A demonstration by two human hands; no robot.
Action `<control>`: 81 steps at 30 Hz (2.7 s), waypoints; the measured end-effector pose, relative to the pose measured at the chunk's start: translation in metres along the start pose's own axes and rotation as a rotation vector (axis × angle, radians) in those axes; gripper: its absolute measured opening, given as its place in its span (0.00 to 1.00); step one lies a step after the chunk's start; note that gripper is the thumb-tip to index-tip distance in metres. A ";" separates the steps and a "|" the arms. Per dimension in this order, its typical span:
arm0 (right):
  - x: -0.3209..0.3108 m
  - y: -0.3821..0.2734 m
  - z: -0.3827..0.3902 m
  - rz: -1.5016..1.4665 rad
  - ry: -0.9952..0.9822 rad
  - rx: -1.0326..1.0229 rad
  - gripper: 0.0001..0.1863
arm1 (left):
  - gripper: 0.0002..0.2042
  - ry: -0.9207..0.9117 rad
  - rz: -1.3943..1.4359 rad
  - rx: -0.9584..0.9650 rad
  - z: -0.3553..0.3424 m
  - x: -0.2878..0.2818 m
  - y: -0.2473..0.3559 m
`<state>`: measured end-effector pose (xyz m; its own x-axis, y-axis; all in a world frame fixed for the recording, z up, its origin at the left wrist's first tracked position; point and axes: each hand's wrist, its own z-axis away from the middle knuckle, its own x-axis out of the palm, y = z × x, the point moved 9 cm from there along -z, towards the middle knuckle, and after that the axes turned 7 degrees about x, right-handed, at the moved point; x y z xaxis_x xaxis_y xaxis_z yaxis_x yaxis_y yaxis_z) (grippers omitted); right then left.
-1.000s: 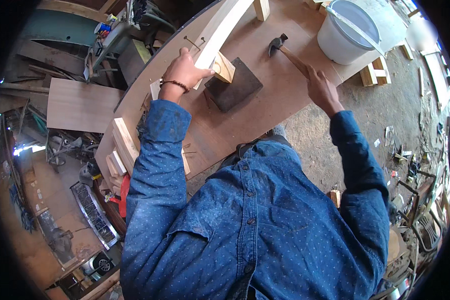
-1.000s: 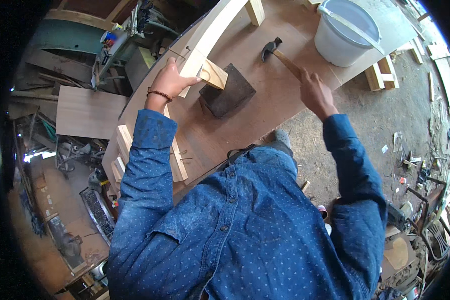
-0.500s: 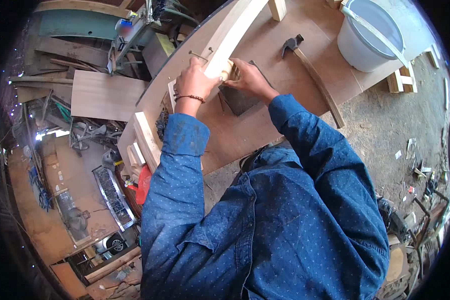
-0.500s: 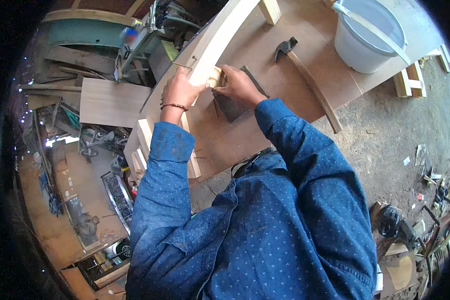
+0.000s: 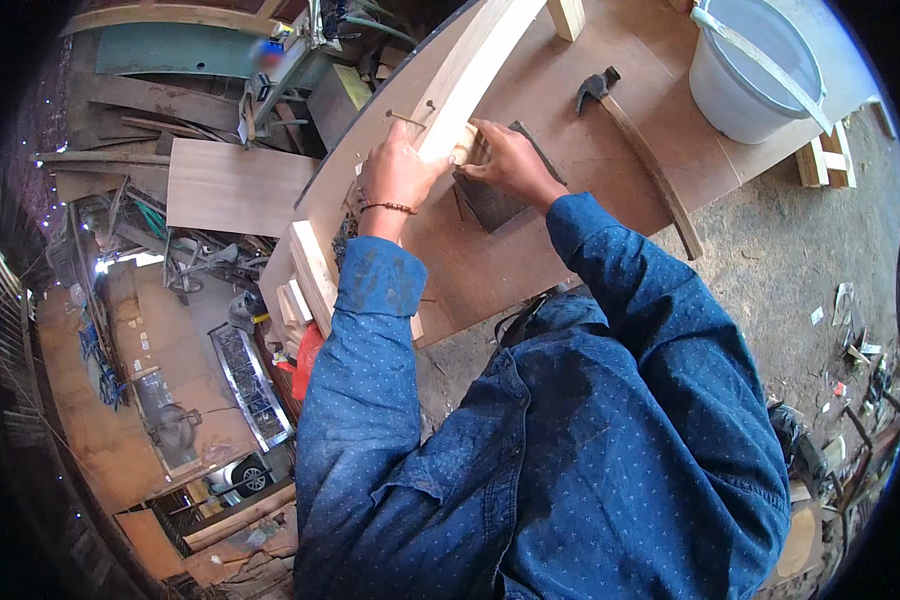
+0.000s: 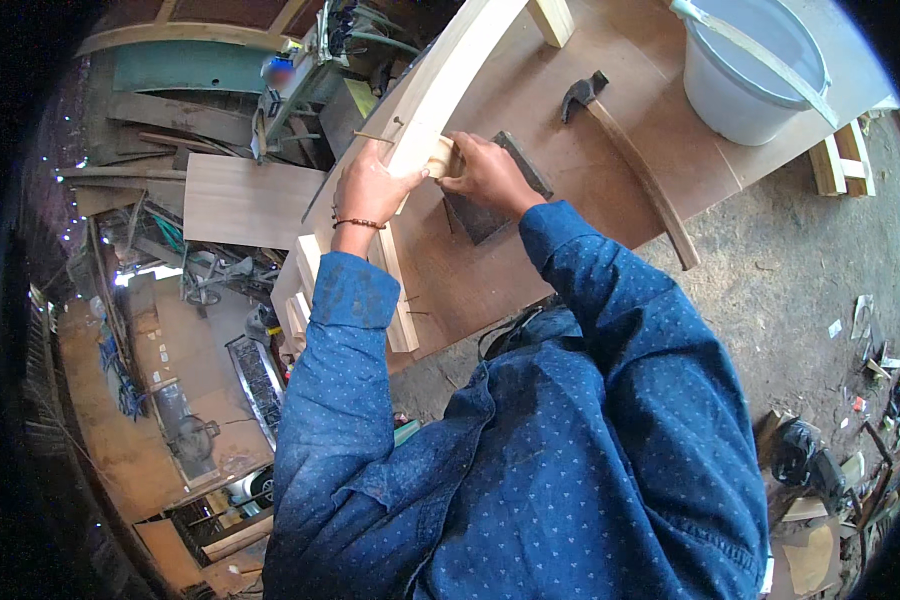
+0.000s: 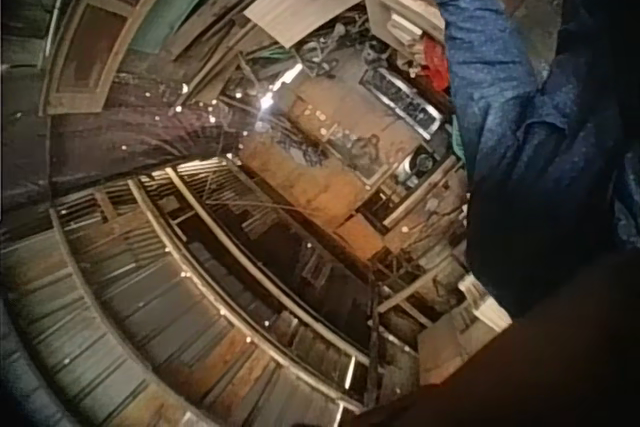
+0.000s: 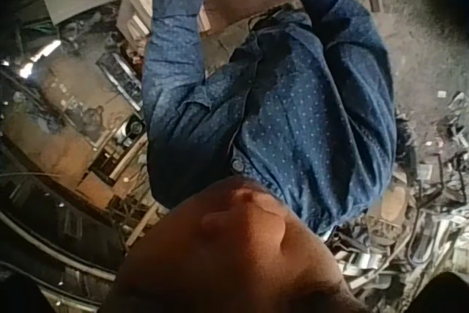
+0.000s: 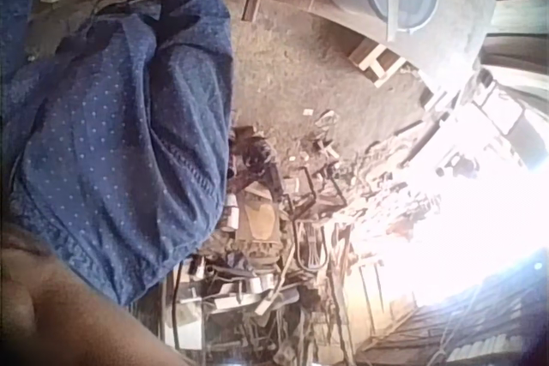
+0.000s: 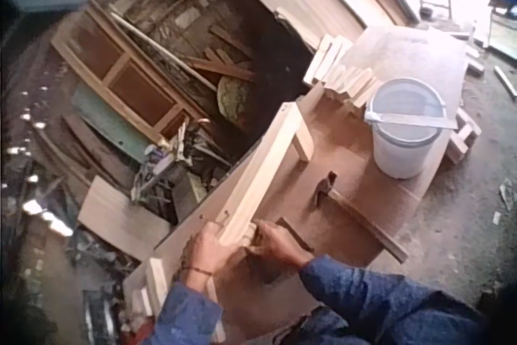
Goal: Assembling a wooden frame by hammering nails into curved and straight wooden pieces.
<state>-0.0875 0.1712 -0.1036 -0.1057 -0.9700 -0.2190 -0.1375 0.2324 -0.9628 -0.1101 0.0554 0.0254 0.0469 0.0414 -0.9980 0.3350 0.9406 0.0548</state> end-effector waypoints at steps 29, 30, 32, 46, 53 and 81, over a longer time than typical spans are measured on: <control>0.007 -0.004 0.006 0.051 0.104 -0.041 0.34 | 0.38 0.131 0.026 0.068 0.016 0.014 -0.021; 0.008 -0.004 0.006 0.055 0.094 -0.039 0.34 | 0.38 0.139 0.017 0.074 0.017 0.014 -0.022; 0.008 -0.005 0.005 0.063 0.093 -0.052 0.35 | 0.38 0.171 0.025 0.096 0.019 0.012 -0.021; 0.010 0.000 0.004 0.107 0.079 -0.044 0.34 | 0.38 0.172 -0.021 0.143 0.013 0.014 -0.022; 0.012 0.002 0.002 0.173 0.014 -0.016 0.35 | 0.35 0.175 -0.014 0.165 0.012 0.017 -0.022; -0.176 0.104 0.135 1.170 -0.016 0.555 0.36 | 0.24 0.168 0.066 0.144 0.018 0.026 -0.020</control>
<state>0.0493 0.3563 -0.1862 0.1272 -0.2133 -0.9687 0.4527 0.8814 -0.1346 -0.0992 0.0313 -0.0009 -0.0802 0.1678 -0.9825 0.4676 0.8768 0.1116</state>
